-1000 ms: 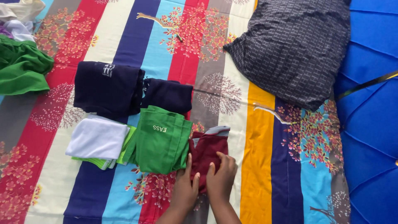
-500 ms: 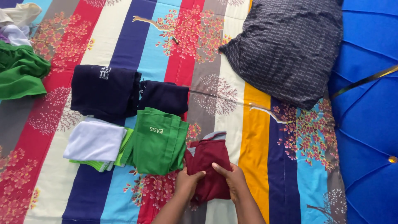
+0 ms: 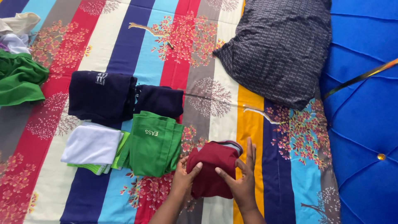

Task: Folding various items of clothing on a bed.

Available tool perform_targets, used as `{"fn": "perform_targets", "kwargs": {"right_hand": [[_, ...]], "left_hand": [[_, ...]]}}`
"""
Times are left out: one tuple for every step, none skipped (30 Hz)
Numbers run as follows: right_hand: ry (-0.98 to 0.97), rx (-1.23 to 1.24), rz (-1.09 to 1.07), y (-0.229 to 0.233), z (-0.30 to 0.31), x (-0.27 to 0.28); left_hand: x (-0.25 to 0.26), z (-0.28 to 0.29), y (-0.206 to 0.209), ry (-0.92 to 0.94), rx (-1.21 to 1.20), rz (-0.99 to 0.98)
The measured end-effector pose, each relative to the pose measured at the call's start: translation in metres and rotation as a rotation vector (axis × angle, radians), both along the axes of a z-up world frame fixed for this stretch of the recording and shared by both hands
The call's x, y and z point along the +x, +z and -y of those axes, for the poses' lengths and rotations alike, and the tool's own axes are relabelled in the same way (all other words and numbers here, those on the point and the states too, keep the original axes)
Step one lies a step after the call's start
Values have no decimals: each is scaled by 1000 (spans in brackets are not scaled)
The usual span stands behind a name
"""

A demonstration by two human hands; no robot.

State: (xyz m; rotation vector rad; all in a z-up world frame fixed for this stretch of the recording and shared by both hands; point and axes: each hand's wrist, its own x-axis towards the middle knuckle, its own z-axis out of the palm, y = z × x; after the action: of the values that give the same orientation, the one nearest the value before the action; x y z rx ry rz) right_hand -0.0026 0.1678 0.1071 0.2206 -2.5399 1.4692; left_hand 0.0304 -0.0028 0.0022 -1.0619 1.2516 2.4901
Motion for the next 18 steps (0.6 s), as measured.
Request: {"fn": "perform_targets", "kwargs": {"right_hand": [[-2,0,-1,6,-1,-3],[76,-43,-28,11,-2,-6],[154,-85,-57,17,-4,-9],[153,-84,-58,16,-6,-11],[116,-137,114,15,-7,-12],[80,-189,287,14,-8,-13],[80,-189,285,0,-13,-12],[-2,-256,387,-15,-18,-11],[-84,-323,491,-30,-22,-10],[-83,-323,491,-30,-23,-11],[-155,-213,518,-31,-23,-12],[-226,-102,545,-31,-23,-13],[-227,-101,546,-33,-24,-11],[-183,-174,623,-34,-26,-10],[-136,-247,698,-36,-26,-9],[-136,-247,698,-33,-25,-6],[32,-244,572,-30,-26,-4],[199,-238,445,-27,-26,-2]], "left_hand": [[-2,0,3,-2,0,-1],[-3,0,6,-7,-95,-71],[-5,-1,9,-13,-190,-143],[-8,-1,28,-14,-189,-144],[-10,-1,46,-13,-121,-230],[-12,-1,65,-12,-52,-316],[-12,1,71,-12,-52,-319],[-12,2,78,-110,-74,-282],[-12,3,84,-208,-96,-243],[-11,3,78,-208,-97,-243],[-9,2,72,-289,-190,-218],[-7,2,65,-370,-284,-191],[-8,3,67,-371,-283,-190],[-8,4,69,-431,-354,-135],[-9,6,72,-489,-425,-79],[-9,8,63,-489,-426,-80],[-9,10,55,-457,-400,-69],[-9,12,46,-426,-375,-59]]}}
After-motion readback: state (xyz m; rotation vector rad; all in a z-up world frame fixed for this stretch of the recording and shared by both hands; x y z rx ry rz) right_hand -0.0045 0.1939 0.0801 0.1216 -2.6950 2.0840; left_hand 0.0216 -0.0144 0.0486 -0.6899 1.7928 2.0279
